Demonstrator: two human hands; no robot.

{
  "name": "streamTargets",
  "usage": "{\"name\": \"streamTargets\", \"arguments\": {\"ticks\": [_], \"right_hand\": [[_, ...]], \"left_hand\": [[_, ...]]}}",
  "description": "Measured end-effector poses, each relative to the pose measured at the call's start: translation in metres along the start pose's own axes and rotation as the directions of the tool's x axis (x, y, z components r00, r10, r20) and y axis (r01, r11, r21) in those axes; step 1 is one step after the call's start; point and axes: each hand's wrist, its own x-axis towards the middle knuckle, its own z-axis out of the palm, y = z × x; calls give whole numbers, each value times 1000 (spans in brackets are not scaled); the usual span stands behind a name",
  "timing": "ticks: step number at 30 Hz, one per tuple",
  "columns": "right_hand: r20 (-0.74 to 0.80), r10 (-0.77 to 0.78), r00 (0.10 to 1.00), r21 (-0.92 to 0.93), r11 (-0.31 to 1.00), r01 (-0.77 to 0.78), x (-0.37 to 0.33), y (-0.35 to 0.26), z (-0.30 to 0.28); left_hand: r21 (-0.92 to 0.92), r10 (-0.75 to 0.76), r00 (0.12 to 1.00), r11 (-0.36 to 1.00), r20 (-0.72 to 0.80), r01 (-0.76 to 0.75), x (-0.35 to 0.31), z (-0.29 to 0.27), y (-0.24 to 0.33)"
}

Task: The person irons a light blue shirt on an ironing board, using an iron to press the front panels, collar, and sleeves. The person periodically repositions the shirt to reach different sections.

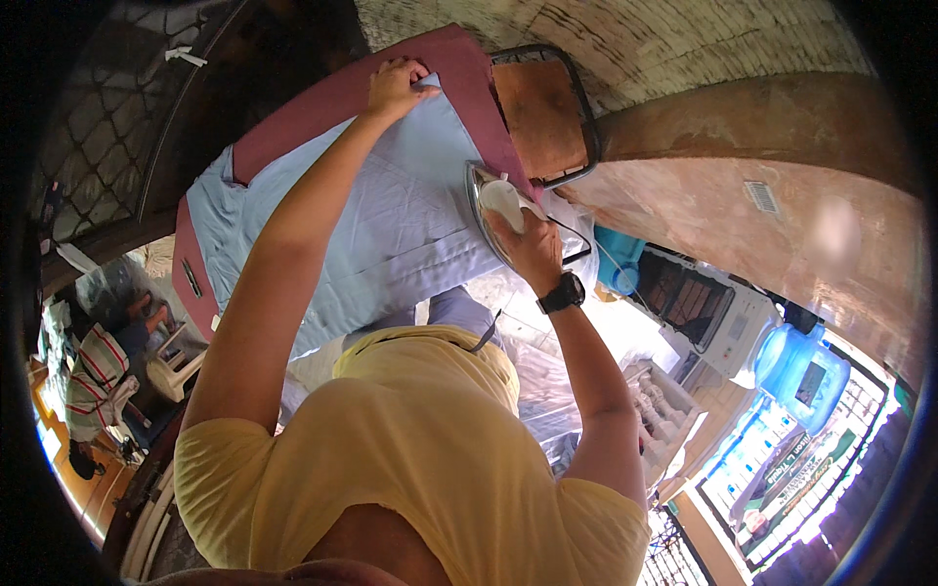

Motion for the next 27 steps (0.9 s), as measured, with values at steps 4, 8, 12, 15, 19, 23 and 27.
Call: {"name": "streamTargets", "arguments": {"ticks": [4, 8, 12, 15, 19, 23, 27], "right_hand": [[-33, -11, 999, -10, 1000, 11, 8, 5, 9], [-142, -177, 974, -91, 982, 165, 47, -8, 26], [-199, -201, 959, -116, 977, 181, 86, -28, 44], [-249, -233, 940, -192, 963, 187, 121, -51, 52], [-250, -112, 962, -160, 984, 73, 158, -74, 52], [24, 88, 996, -89, 992, -85, 183, -76, 29], [294, -114, 949, 60, 993, 101, 175, -86, 1]], "left_hand": [[-47, 29, 996, 998, -90, -33, 5, 7, -2], [-241, -95, 994, 967, -52, 80, 13, 13, -8], [-280, -129, 991, 953, -29, 116, 21, 11, -3], [-487, -209, 974, 862, -88, 141, 29, 6, -24], [-558, -220, 960, 825, -173, 89, 20, -35, -63], [-245, -123, 989, 960, 80, 139, -45, -92, -118], [65, -196, 956, 980, 218, 186, -119, -134, -164]]}}
